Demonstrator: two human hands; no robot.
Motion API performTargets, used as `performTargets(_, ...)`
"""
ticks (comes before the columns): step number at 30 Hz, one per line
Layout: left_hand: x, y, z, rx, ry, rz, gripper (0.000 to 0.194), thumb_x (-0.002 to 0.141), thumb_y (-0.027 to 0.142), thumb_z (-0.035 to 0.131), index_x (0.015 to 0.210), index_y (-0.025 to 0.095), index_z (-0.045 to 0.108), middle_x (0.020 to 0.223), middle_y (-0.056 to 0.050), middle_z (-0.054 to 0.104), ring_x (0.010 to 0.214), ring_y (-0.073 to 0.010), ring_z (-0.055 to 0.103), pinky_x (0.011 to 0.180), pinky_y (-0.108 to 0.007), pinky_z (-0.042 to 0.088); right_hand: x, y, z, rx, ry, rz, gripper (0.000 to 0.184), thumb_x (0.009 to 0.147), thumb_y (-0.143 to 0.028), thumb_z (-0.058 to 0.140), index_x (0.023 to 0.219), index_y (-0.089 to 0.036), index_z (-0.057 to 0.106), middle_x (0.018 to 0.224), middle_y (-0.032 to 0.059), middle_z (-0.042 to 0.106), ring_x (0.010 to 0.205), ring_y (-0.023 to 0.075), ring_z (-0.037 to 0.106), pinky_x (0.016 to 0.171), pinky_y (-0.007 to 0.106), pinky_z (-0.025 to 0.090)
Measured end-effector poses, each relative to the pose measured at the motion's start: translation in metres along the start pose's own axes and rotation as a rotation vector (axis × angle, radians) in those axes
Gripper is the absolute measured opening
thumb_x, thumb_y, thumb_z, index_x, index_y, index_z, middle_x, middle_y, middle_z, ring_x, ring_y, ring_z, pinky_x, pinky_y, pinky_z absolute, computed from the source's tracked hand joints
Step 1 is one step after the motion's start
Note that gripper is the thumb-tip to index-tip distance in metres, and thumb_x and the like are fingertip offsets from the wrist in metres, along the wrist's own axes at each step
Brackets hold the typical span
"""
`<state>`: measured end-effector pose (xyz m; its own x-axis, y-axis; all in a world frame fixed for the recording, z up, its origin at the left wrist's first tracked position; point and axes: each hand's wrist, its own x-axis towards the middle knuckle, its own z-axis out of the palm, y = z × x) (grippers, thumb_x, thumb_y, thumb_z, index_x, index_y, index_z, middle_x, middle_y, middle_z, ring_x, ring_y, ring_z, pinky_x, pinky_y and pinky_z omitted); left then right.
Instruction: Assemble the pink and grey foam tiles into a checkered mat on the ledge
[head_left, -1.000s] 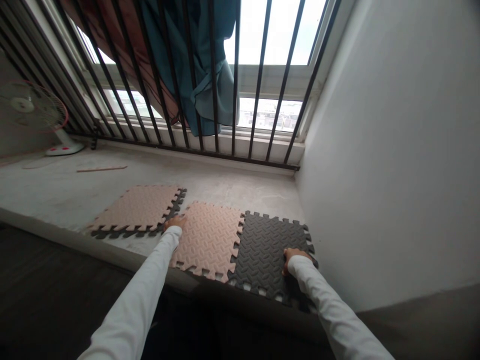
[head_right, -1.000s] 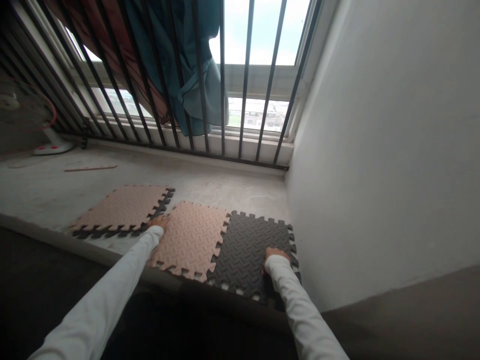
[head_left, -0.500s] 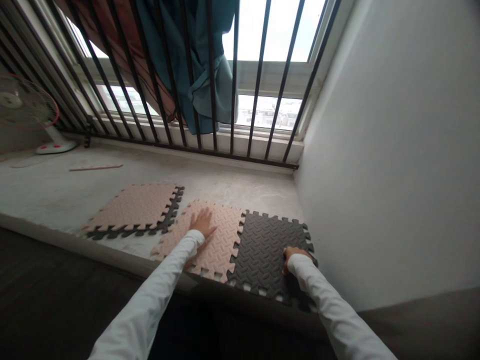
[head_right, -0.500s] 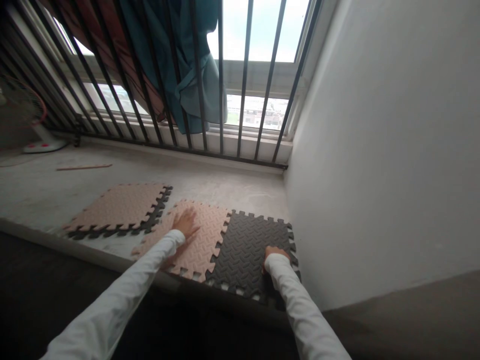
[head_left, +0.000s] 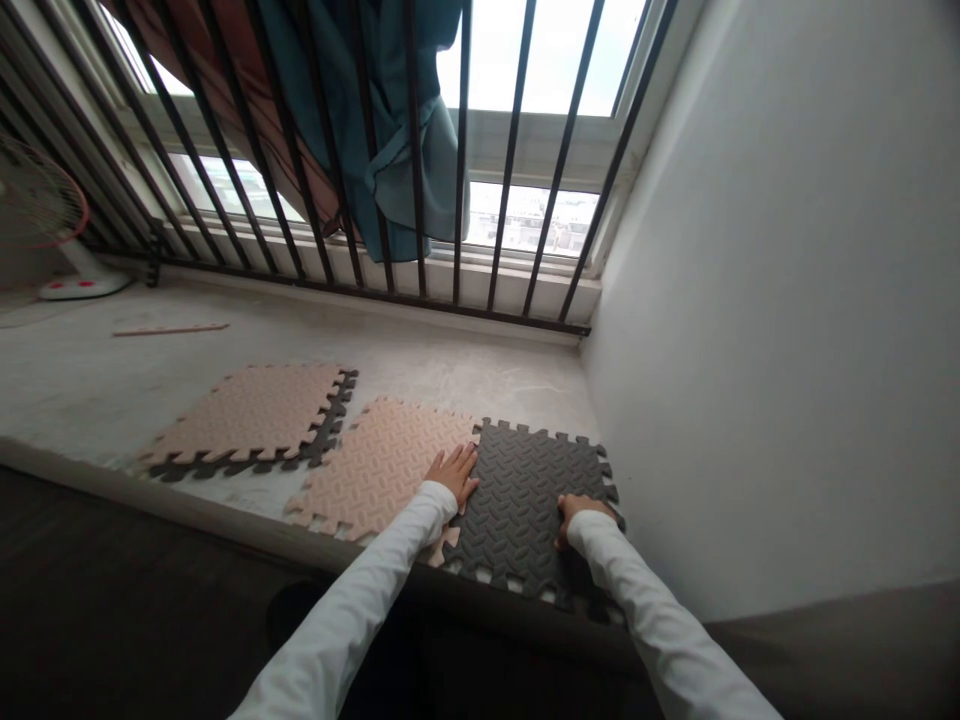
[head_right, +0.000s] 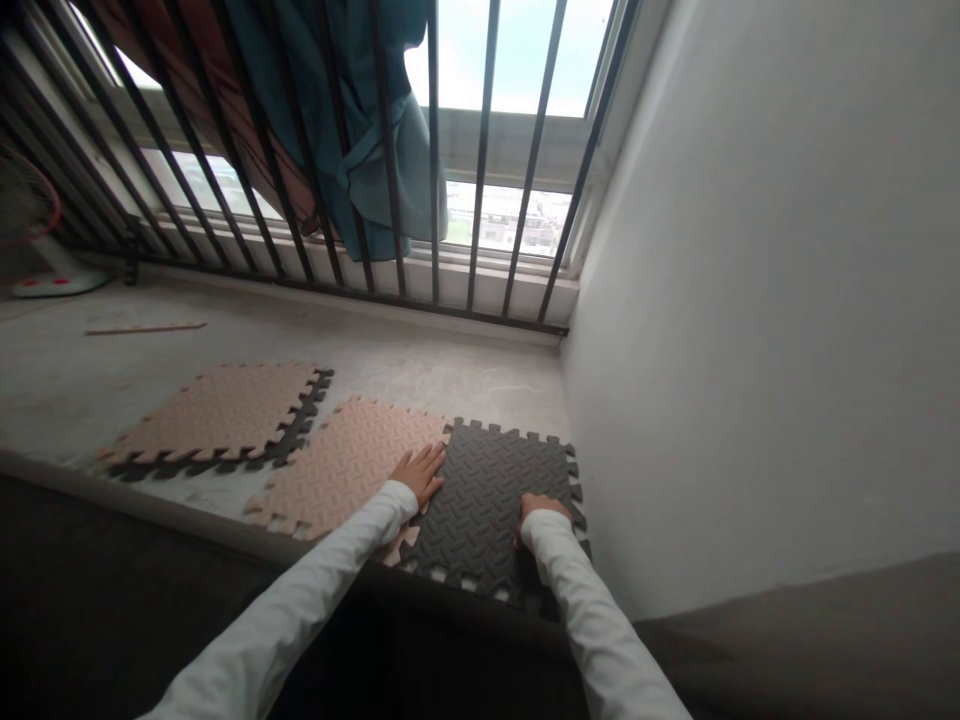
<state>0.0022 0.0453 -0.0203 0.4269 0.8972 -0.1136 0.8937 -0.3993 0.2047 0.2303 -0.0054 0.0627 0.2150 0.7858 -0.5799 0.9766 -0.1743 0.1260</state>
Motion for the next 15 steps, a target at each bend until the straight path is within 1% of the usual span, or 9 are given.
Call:
performTargets(3,0.002,0.004,-0.005,-0.024,0.002,-0.026,0.055,0.078,0.045,0.026,0.129,0.026,0.023,0.139,0.003,0.017,0.125,-0.02,0.017,0.1,-0.047,0.015,0.001,0.0,0.002,0.006,0.001,0.002,0.079,0.036,-0.029,0.075,0.111,-0.024,0.05,0.113,0.0108,0.054,0.101,0.0263,0.05,0.079,0.035,0.044)
performTargets(7,0.016,0.013,-0.015,-0.039,0.044,-0.118,0.055,0.075,0.05,0.029,0.127,0.03,0.027,0.137,0.004,0.025,0.118,-0.0248,0.027,0.091,-0.051,0.025,0.0,0.001,0.003,0.0,0.015,-0.021,0.072,0.039,-0.03,0.074,0.107,-0.023,0.053,0.109,0.0112,0.057,0.098,0.0258,0.053,0.077,0.035,0.044)
performTargets(9,0.026,0.017,-0.021,-0.023,0.057,-0.141,0.052,0.076,0.051,0.027,0.122,0.03,0.035,0.133,0.003,0.033,0.114,-0.027,0.031,0.086,-0.051,0.029,0.001,0.001,0.004,0.003,0.02,-0.023,0.07,0.04,-0.03,0.073,0.107,-0.024,0.053,0.108,0.0108,0.057,0.097,0.0255,0.053,0.076,0.035,0.045)
performTargets(11,0.035,0.018,-0.025,0.002,0.064,-0.133,0.05,0.076,0.051,0.025,0.115,0.028,0.044,0.13,0.001,0.039,0.11,-0.028,0.033,0.083,-0.05,0.031,0.001,0.0,0.004,0.005,0.02,-0.014,0.07,0.04,-0.03,0.073,0.107,-0.024,0.053,0.108,0.0105,0.057,0.097,0.0256,0.053,0.076,0.035,0.045)
performTargets(13,0.043,0.017,-0.027,0.009,0.072,-0.136,0.049,0.075,0.051,0.027,0.114,0.026,0.044,0.13,-0.001,0.038,0.108,-0.0278,0.035,0.082,-0.048,0.032,0.002,0.0,0.003,0.007,0.009,-0.006,0.07,0.038,-0.029,0.074,0.105,-0.024,0.055,0.108,0.0104,0.057,0.098,0.0257,0.053,0.076,0.035,0.045)
performTargets(15,0.05,0.016,-0.027,-0.001,0.075,-0.158,0.052,0.074,0.05,0.032,0.119,0.027,0.039,0.133,0.0,0.033,0.108,-0.0278,0.037,0.083,-0.047,0.033,0.003,-0.001,0.002,0.013,0.0,-0.003,0.072,0.035,-0.026,0.075,0.105,-0.023,0.055,0.108,0.0104,0.057,0.098,0.0256,0.052,0.077,0.035,0.045)
